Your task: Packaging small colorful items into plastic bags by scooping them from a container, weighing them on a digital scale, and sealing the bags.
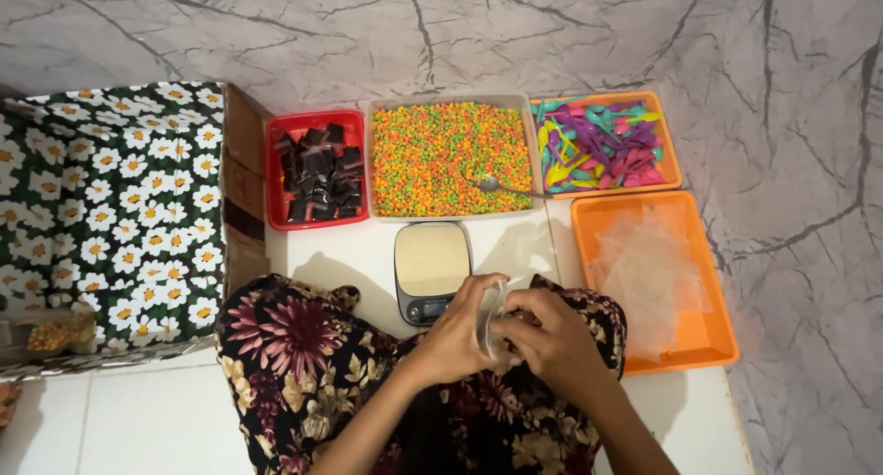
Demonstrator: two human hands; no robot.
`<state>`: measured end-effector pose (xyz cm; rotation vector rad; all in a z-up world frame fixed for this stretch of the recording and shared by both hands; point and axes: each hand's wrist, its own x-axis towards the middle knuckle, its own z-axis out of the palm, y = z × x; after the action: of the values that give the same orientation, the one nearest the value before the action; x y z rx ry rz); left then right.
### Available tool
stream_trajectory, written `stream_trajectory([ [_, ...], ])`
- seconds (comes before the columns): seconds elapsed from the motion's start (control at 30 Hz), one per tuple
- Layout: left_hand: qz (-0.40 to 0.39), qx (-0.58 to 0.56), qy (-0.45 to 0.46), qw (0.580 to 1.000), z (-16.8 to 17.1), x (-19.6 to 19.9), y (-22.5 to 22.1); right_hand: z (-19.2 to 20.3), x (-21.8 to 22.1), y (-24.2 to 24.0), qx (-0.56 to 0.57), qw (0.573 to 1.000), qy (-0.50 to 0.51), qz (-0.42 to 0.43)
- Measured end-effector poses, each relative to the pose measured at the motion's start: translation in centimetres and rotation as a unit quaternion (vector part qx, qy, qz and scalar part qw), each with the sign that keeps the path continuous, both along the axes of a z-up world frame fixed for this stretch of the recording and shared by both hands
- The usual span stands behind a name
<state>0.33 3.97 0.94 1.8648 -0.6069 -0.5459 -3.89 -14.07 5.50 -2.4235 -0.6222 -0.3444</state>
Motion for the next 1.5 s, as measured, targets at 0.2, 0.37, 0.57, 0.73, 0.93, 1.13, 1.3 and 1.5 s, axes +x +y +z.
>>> stream_trajectory([
  [0.2,0.001,0.026,0.0,1.0,0.3,1.2,1.5,1.1,0.8,-2.2,-0.151,0.986,0.013,0.075],
  [0.37,-0.052,-0.008,0.025,0.998,0.7,1.2,1.8,2.1,1.6,-1.8,-0.16,0.983,-0.003,0.092],
  [0.57,-0.025,-0.022,0.031,0.999,0.3,1.0,1.1,-0.4,2.3,-2.2,-0.169,0.981,-0.003,0.093],
  [0.73,0.054,0.011,0.004,0.998,-1.4,1.8,0.1,-2.5,3.5,-2.3,-0.165,0.984,-0.042,0.058],
  [0.93,0.103,0.015,-0.006,0.995,-3.7,4.4,-0.8,-6.4,6.2,-4.9,-0.037,0.997,0.062,0.038],
  [1.13,0.14,0.027,0.035,0.989,-5.3,6.7,-0.8,-15.9,13.4,-12.0,0.266,0.913,0.167,-0.262],
  [1.3,0.187,0.059,0.046,0.98,-6.7,7.7,-0.1,-25.4,20.4,-17.5,0.136,0.933,0.084,-0.322],
  [1.5,0.203,0.036,0.048,0.977,-6.0,9.6,-0.6,-32.6,28.4,-18.9,0.032,0.921,0.104,-0.373],
])
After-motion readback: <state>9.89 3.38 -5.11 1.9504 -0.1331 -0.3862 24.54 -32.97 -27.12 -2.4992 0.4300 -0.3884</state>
